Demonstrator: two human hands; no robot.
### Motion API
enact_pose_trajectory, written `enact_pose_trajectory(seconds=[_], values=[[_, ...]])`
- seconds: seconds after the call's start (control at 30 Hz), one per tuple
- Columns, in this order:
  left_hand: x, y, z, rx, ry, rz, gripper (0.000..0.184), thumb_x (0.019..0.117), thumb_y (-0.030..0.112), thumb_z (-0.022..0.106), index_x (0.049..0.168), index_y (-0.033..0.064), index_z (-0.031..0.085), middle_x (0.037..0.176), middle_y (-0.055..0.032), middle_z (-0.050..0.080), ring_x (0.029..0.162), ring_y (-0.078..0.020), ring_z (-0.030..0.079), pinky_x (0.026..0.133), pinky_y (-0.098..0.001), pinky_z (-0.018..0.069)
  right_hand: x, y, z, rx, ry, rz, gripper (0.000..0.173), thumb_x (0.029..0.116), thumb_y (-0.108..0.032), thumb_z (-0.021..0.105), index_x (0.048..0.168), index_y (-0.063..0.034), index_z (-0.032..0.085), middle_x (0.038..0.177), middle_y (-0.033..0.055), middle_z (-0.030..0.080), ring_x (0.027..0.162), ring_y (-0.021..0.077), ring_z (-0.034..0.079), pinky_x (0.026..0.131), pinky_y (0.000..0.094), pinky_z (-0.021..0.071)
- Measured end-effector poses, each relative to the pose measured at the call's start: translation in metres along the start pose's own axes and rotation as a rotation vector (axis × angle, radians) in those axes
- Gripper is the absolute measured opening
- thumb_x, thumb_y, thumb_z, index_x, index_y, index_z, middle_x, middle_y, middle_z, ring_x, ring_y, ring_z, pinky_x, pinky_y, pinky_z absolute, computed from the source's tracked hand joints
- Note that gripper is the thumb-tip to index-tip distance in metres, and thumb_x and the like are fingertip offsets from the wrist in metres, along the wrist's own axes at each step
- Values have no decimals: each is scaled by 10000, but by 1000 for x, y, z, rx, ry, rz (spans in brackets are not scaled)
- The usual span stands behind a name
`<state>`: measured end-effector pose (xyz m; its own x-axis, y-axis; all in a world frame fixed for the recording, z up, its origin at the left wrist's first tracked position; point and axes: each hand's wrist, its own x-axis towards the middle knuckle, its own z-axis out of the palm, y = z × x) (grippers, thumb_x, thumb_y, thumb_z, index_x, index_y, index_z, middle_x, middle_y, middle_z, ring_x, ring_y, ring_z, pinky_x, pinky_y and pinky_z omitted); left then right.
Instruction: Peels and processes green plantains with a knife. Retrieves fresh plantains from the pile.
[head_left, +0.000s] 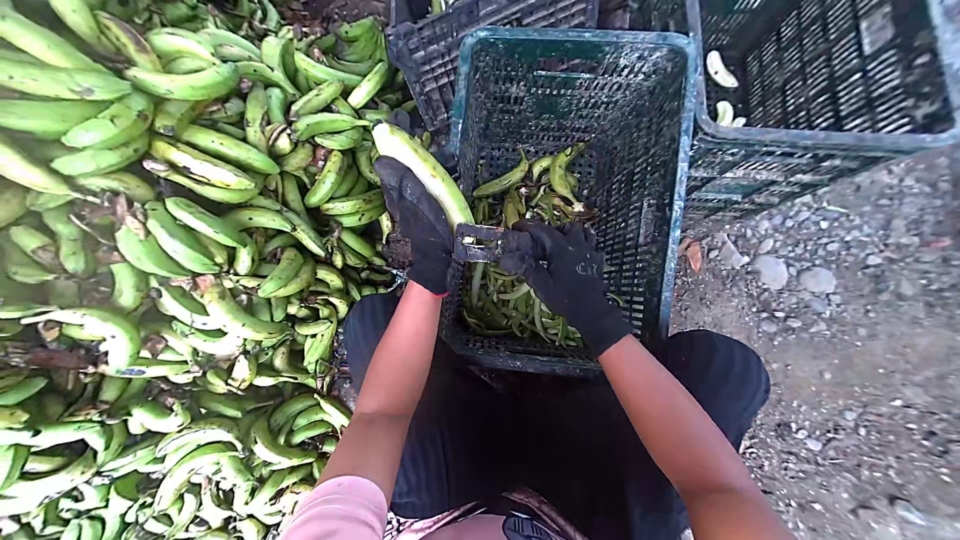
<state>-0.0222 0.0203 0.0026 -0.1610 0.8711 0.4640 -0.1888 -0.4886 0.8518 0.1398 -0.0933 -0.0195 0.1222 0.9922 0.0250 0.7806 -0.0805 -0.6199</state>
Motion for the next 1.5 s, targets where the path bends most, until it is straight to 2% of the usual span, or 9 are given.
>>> enact_pose_trajectory(seconds=[0.37,0.57,0.7,0.77,0.9,1.13,1.27,1.4,1.5], values=[[-53,17,29,336,-748,-777,703,1086,546,124,1328,64,574,990,-116,682,828,-183,683,745,-408,600,33,36,-41,134,268,252,556,994,-580,481,1407,-236,624,1303,180,651,1209,385,595,975,651,443],[-33,-7,28,-122,-10,-162,830,1036,629,189,1534,-35,201,1365,-158,553,1185,-171,596,1016,-390,531,17,24,-9,246,106,166,620,997,-638,432,1434,-233,602,1310,169,646,1235,369,589,1001,656,452],[-20,-3,19,59,504,-220,595,1117,401,152,1450,-15,418,1233,-141,611,1082,-151,607,949,-360,521,5,0,26,195,102,63,713,950,-697,424,1473,-231,560,1442,268,526,1322,493,486,987,729,395],[-11,-15,12,-194,539,-95,555,1114,396,116,1208,5,499,915,-56,601,805,-84,597,745,-281,548,-3,-8,33,156,137,-1,684,977,-663,441,1489,-220,537,1361,297,540,1236,518,518,901,722,432],[1,-20,13,-509,474,-92,713,1036,644,61,1228,86,461,873,-54,594,755,-140,612,693,-333,569,2,-17,31,200,111,64,663,985,-671,418,1494,-261,533,1314,273,551,1190,493,528,853,704,432],[-10,-7,19,-377,-66,-364,795,1032,558,-56,1455,9,333,911,-55,687,761,-144,681,716,-333,609,15,-4,9,186,85,104,595,987,-613,431,1468,-294,573,1322,234,601,1216,456,551,913,710,417],[-18,-1,26,-197,-210,-499,760,1059,478,-55,1459,-24,352,1031,-109,697,845,-159,701,782,-345,608,15,5,0,78,175,107,745,929,-773,369,1471,-303,569,1311,258,604,1202,488,552,882,700,431],[-18,-1,18,208,-199,-379,621,1107,377,85,1561,-11,255,1474,-179,447,1290,-130,506,1097,-295,430,10,5,2,-29,295,52,693,937,-718,441,1460,-287,584,1244,275,625,1148,525,559,813,688,435],[-19,-3,15,369,-461,-388,583,1113,331,125,1512,-23,361,1407,-205,526,1256,-169,549,1068,-340,463,18,9,-4,19,212,135,602,989,-620,421,1447,-270,595,1314,233,623,1221,491,552,880,692,437]])
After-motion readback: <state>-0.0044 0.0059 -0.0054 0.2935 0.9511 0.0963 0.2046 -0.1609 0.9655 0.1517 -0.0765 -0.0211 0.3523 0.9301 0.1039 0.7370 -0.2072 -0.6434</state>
